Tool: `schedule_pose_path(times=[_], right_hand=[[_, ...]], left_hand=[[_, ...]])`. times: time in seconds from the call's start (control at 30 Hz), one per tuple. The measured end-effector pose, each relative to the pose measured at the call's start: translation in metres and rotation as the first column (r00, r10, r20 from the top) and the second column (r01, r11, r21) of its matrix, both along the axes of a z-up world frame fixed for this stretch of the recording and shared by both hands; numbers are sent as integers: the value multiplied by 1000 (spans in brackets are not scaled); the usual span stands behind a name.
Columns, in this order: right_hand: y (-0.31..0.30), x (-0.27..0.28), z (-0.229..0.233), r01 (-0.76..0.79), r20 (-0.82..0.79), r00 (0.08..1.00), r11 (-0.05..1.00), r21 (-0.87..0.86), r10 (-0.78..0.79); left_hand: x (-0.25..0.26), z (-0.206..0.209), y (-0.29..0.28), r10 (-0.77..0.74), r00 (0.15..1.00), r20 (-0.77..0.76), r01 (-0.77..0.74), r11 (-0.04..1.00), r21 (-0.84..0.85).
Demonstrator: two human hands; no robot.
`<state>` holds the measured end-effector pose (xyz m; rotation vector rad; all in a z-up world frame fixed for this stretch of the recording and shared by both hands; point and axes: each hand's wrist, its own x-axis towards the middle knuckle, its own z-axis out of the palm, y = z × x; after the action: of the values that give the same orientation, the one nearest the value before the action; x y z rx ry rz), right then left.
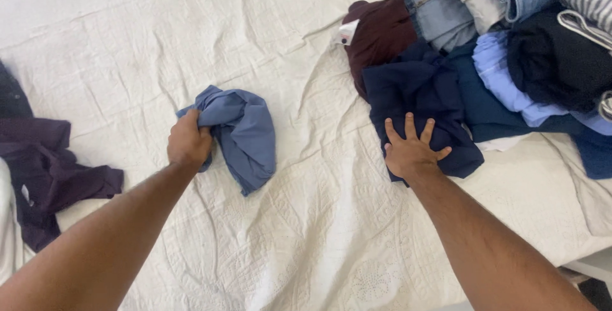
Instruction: The person is folding various items of clothing and stacking them on a bed.
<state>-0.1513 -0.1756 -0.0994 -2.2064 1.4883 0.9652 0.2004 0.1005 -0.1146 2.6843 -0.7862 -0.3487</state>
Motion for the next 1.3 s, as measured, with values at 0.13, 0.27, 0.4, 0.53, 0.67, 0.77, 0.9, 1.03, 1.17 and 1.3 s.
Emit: schedule_pose_path(times=[0.13, 0.27, 0.4, 0.53, 0.67, 0.77, 0.9, 1.03, 1.17, 1.3], right_hand=[[2, 18, 9, 4, -62, 998, 1000, -15, -5], [31, 68, 69, -53, -99, 994, 997, -62, 47], [61, 130, 122, -177, 788, 575, 974, -144, 221], [114, 201, 252, -325, 919, 281, 929, -179, 275], [140, 256, 338, -343, 966, 134, 925, -165, 222], [154, 283, 401, -260, 964, 64, 937, -234, 258], [172, 302, 479, -92, 928, 39, 926, -366, 370], [185, 313, 523, 41, 914, 37, 913, -406, 404], [187, 322, 557, 159, 944, -11, 933, -324, 329], [199, 307, 590, 151, 987, -78, 981, -125, 138]], left_hand=[[0, 19, -11, 112, 993, 39, -98, 960, -261], [0, 96, -24, 7, 1000, -30, -20, 880, -475], [18, 176, -26, -116, 993, -14, 93, 856, -509], [29, 282, -16, -202, 979, 30, 194, 876, -441], [47, 380, -5, -357, 918, 171, 396, 838, -375], [59, 454, 7, -399, 861, 316, 498, 787, -364], [73, 539, 20, -426, 769, 477, 609, 715, -345], [78, 584, 28, -411, 699, 585, 675, 650, -349], [82, 613, 35, -262, 787, 558, 561, 679, -473], [83, 610, 35, -124, 977, 174, 212, 648, -732]])
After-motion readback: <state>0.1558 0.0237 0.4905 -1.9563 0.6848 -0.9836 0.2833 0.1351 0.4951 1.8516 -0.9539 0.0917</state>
